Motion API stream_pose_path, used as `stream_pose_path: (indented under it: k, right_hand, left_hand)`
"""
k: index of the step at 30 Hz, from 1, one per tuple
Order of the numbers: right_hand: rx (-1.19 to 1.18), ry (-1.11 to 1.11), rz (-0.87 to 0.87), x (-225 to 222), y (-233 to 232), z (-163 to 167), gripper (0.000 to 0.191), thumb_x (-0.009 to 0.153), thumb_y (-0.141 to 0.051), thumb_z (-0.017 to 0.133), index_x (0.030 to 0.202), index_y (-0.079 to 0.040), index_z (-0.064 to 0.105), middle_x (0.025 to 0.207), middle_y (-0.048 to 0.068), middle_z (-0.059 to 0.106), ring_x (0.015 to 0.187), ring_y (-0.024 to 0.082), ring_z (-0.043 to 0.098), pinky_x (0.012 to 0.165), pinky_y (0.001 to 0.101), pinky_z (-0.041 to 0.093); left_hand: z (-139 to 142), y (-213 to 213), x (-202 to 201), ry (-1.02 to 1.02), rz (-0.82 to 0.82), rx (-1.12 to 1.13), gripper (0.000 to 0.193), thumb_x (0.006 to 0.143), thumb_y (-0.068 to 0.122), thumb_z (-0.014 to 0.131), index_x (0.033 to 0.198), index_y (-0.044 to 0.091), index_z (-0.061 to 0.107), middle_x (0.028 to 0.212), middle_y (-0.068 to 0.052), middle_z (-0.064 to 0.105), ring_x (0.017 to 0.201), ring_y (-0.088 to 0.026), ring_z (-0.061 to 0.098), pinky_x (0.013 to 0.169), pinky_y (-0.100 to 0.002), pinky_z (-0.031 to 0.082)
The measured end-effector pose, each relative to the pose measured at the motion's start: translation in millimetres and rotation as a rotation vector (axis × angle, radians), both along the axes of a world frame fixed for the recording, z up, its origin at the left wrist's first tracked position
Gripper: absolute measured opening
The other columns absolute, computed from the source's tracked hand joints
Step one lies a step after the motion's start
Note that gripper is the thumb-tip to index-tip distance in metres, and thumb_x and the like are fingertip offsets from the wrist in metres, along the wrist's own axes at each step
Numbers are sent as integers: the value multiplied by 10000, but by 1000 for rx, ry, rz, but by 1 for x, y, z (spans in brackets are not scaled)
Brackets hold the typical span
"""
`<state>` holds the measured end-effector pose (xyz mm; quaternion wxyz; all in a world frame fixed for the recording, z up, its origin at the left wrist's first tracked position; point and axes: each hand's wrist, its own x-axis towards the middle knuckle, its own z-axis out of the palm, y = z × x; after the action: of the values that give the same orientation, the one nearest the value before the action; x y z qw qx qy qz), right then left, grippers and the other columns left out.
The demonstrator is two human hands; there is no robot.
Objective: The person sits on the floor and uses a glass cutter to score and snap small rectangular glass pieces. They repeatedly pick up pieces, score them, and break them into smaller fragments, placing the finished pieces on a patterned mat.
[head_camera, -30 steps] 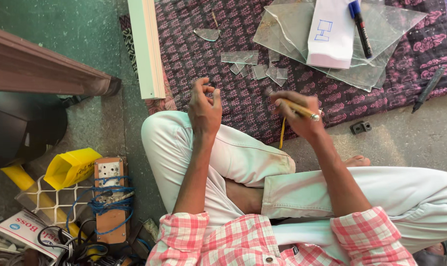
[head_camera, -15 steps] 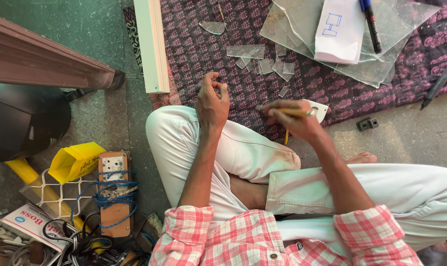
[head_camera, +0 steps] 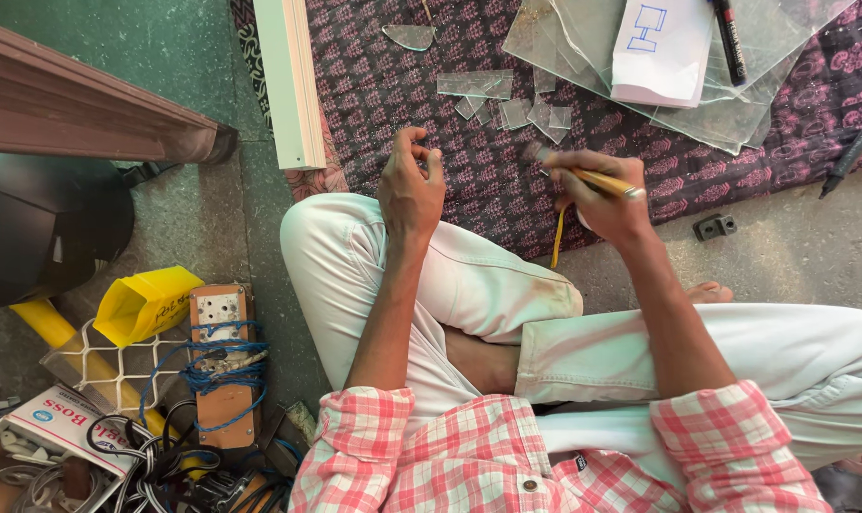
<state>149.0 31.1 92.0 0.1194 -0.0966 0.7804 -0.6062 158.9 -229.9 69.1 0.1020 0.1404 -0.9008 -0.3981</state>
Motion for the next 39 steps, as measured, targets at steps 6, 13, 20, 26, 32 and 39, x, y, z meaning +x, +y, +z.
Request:
stream_pose_path:
  k: [6,13,20,26,32,39]
  right_hand:
    - [156,-62,55,-1,2,3,161,933,-27,712,1075,-57,782,987,64,788,682,100,725,589,231,589]
    - [255,-100,66,-5,5,9,178,930,-29,729,1091,-64,796,935,85,797,665,114,709,593,240,572]
    - [168,12,84,-2,8,5,181,921,-24,722,1083,-69,790,998,91,788,725,94,726,614,260,605]
    - [178,31,74,-1,11,5,171,939,-20,708,1075,-71,797,937,86,797,681,94,709,602,251,574]
    - [141,18,82,-1,12,5,165,916,-26,709,1050,-81,787,1018,78,796,654,87,710,583,245,578]
    - [124,22,83,-4,25,3,166,904,21,729,1046,-39,790,998,122,788,752,134,738,636,249,597]
  left_hand:
    - [0,0,-1,3,-10,-7,292,941,133,704,1201,82,581,866,-60,721,676,-220,682,647,-406,525]
    - [0,0,0,-11,-10,-8,275,940,139,701,1184,79,589,857,-60,719,678,-223,685,638,-409,523]
    - [-2,5,2,-33,-28,-30,263,948,147,692,1180,77,588,847,-62,720,679,-229,690,639,-415,521]
    - [-3,8,2,-36,-36,-27,253,950,151,691,1173,82,593,856,-63,722,697,-231,704,646,-413,531]
    - [-2,9,5,-34,-43,-42,247,953,149,699,1169,85,598,860,-65,725,717,-247,701,664,-425,530]
    - [8,18,-11,104,-98,-71,136,932,105,689,1062,81,660,940,-77,719,813,-247,716,717,-405,558]
